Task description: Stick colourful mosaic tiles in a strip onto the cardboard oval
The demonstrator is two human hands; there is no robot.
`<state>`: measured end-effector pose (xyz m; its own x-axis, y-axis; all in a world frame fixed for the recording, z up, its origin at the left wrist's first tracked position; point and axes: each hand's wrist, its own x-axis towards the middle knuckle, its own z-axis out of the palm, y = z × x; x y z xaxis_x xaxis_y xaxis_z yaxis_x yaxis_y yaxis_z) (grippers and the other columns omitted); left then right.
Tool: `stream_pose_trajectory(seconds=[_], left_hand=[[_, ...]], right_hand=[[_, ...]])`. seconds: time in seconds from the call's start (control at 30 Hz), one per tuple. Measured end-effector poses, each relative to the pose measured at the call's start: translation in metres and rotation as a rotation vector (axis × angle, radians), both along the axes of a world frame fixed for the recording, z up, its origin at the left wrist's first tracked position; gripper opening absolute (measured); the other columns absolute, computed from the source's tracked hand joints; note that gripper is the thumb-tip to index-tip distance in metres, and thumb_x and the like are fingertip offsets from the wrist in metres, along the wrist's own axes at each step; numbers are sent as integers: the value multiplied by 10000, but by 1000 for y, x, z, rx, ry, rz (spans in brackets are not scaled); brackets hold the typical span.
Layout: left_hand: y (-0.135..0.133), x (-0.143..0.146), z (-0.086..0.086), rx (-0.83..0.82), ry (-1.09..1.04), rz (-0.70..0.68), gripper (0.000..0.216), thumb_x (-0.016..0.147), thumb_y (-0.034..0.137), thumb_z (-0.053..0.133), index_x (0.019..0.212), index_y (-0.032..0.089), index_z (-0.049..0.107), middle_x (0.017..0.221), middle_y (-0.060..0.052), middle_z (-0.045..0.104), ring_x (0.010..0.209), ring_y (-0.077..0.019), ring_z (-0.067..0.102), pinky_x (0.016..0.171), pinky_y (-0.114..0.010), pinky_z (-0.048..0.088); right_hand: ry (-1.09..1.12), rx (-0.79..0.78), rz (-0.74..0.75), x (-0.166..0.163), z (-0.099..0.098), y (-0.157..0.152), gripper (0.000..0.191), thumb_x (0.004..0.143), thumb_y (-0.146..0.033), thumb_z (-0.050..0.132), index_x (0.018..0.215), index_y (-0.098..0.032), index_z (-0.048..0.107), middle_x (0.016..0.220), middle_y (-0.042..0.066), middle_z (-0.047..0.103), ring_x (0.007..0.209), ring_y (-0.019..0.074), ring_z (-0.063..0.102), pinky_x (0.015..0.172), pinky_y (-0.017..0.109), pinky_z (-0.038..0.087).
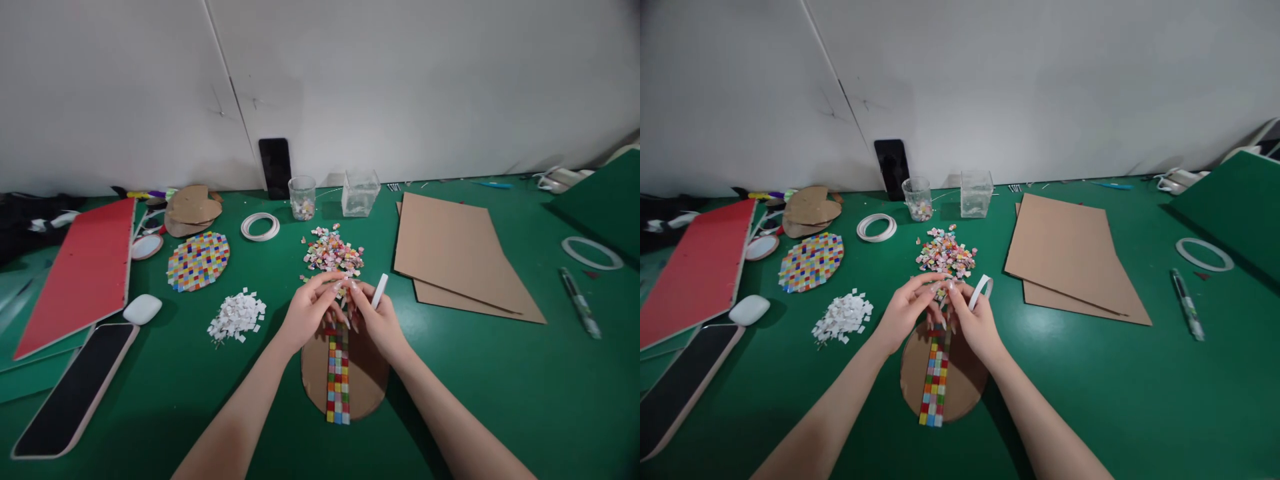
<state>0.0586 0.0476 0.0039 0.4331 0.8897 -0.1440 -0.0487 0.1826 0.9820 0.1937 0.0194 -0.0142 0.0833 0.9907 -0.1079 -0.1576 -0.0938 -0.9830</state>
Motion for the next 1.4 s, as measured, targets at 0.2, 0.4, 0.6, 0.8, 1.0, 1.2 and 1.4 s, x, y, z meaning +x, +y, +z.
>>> stream_pose_trajectory(seconds=[0.2, 0.4, 0.6, 0.8, 1.0, 1.2, 1.4], left_hand=[[2, -1, -4, 57, 29, 24, 310, 865, 402, 483, 1088, 195, 546, 939, -69, 649, 520, -116, 610, 426, -203, 412], [4, -3, -8, 153, 159, 64, 289, 879, 449, 442, 912, 189, 561, 545, 49, 454, 442, -91, 450, 433, -194, 342], [1, -2, -7, 117, 210, -5, 291, 854, 457, 478, 708, 206, 449, 524, 69, 392, 425, -84, 365, 416, -194, 294], [1, -3, -2, 39, 112, -64, 326, 872, 484, 444, 704, 205, 429, 503, 72, 386, 420, -83, 361, 425, -193, 304], [3, -5, -3, -77, 10, -61, 319, 877, 480, 452, 719, 205, 417, 513, 71, 395, 425, -75, 357, 428, -180, 294], [3, -5, -6, -77, 18, -47, 341, 879, 505, 437, 731, 198, 425, 513, 70, 408, 426, -66, 367, 432, -168, 304], [4, -5, -5, -45, 49, -99, 319, 860, 484, 484, 746, 187, 462, 555, 66, 464, 418, -50, 372, 417, -157, 303]], right_hand=[[-2, 20, -1, 2, -4, -1, 362, 820, -521, 538, 655, -200, 501, 446, -78, 394, 355, 78, 365, 351, 205, 308], [-10, 11, 21, 1, -6, -2, 374, 828, -520, 530, 634, -205, 468, 447, -80, 379, 350, 78, 353, 344, 208, 293], [-24, -1, 67, -1, -3, -2, 370, 815, -530, 541, 647, -207, 474, 432, -84, 376, 339, 78, 341, 336, 208, 274], [-19, 0, 71, -1, -3, -3, 364, 840, -511, 518, 652, -204, 466, 444, -86, 367, 345, 69, 342, 345, 197, 271], [-4, 12, 60, 0, -2, -3, 370, 843, -504, 521, 637, -204, 453, 426, -85, 382, 340, 70, 351, 345, 195, 280], [15, 15, 60, -1, -2, -4, 373, 834, -508, 532, 633, -204, 452, 427, -85, 384, 336, 69, 355, 336, 191, 290], [21, 18, 73, 0, -3, -5, 357, 839, -496, 533, 657, -193, 481, 443, -86, 378, 348, 58, 344, 341, 176, 282]])
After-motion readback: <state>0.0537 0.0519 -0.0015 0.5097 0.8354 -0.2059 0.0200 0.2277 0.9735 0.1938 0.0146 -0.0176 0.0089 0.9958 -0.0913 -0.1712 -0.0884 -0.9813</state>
